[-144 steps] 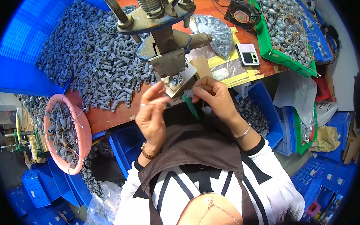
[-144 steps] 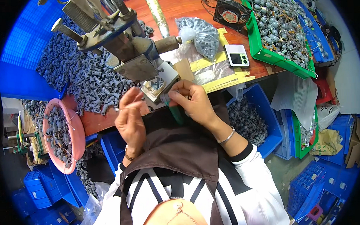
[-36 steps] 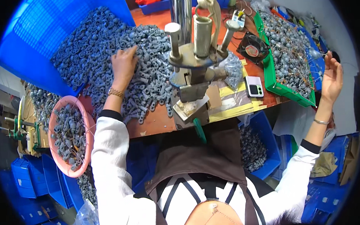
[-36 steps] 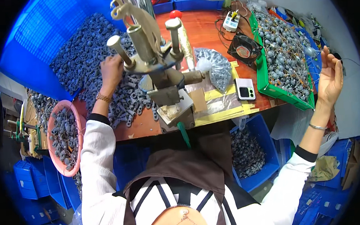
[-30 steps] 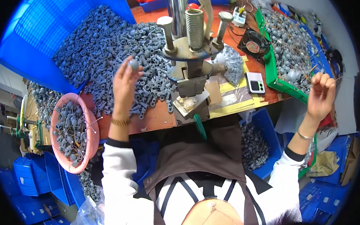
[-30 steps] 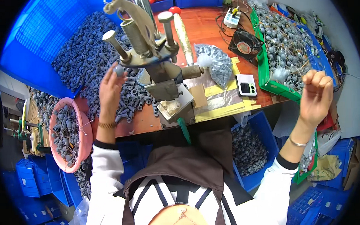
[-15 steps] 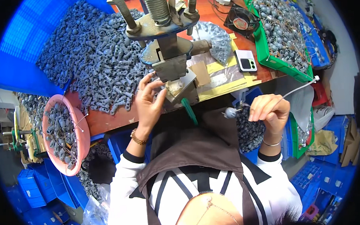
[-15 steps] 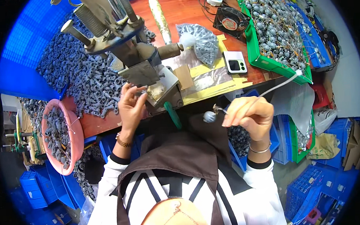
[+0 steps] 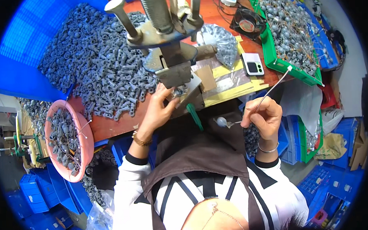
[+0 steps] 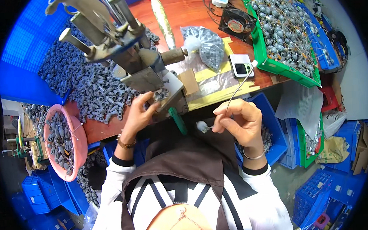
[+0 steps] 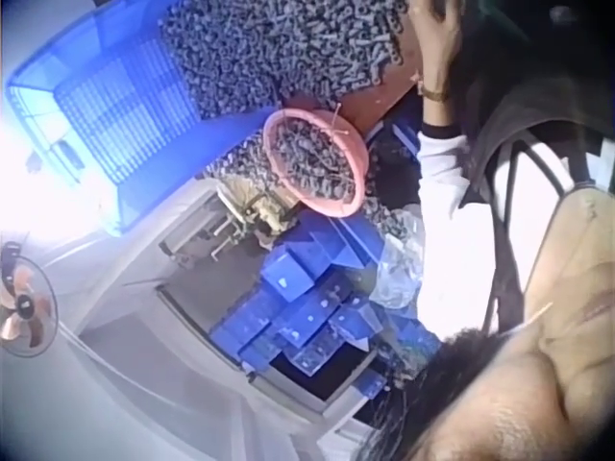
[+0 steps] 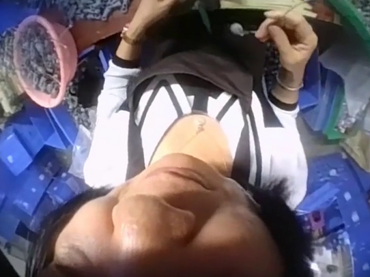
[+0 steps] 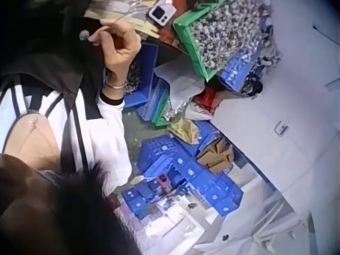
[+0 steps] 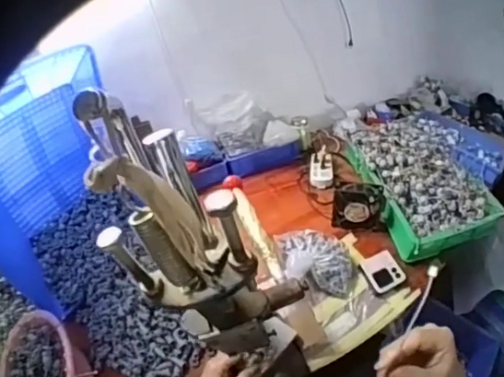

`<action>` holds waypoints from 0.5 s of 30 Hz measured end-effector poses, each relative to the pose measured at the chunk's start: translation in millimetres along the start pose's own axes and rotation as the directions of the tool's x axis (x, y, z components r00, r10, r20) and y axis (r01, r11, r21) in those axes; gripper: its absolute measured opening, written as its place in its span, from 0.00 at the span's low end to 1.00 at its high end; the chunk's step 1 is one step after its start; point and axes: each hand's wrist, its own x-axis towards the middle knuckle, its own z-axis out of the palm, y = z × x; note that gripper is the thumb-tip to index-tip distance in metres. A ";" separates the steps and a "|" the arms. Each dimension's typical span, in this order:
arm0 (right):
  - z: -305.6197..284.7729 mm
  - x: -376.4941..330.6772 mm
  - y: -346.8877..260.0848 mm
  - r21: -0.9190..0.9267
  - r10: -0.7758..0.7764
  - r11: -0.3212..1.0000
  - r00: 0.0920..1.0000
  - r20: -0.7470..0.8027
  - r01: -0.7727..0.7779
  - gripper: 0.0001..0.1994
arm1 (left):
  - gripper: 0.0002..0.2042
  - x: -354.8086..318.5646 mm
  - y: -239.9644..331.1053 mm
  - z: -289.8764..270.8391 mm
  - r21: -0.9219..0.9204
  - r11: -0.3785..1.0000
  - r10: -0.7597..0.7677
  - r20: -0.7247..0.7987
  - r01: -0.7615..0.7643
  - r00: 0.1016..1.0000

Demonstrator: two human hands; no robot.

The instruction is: Assembling small metal components using a manual press machine.

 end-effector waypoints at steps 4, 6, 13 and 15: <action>-12.4 -1.1 -0.7 -0.154 0.118 0.983 0.986 0.121 -0.098 0.02 | 0.17 50.9 -22.9 -68.0 0.272 0.951 0.240 -0.344 -0.148 0.908; -8.3 1.7 0.3 -0.241 0.129 0.967 0.971 0.202 -0.078 0.04 | 0.16 92.3 -60.1 -106.8 0.473 0.881 0.257 -0.477 -0.001 0.840; 2.5 -4.4 7.2 -0.273 0.313 0.927 0.933 0.179 -0.259 0.03 | 0.11 144.6 -105.0 -147.4 0.559 0.826 0.161 -0.348 0.067 0.924; 3.2 -4.7 9.0 -0.278 0.427 0.887 0.883 0.196 -0.368 0.05 | 0.09 145.0 -122.1 -152.3 0.829 0.559 0.324 -0.178 -0.036 0.929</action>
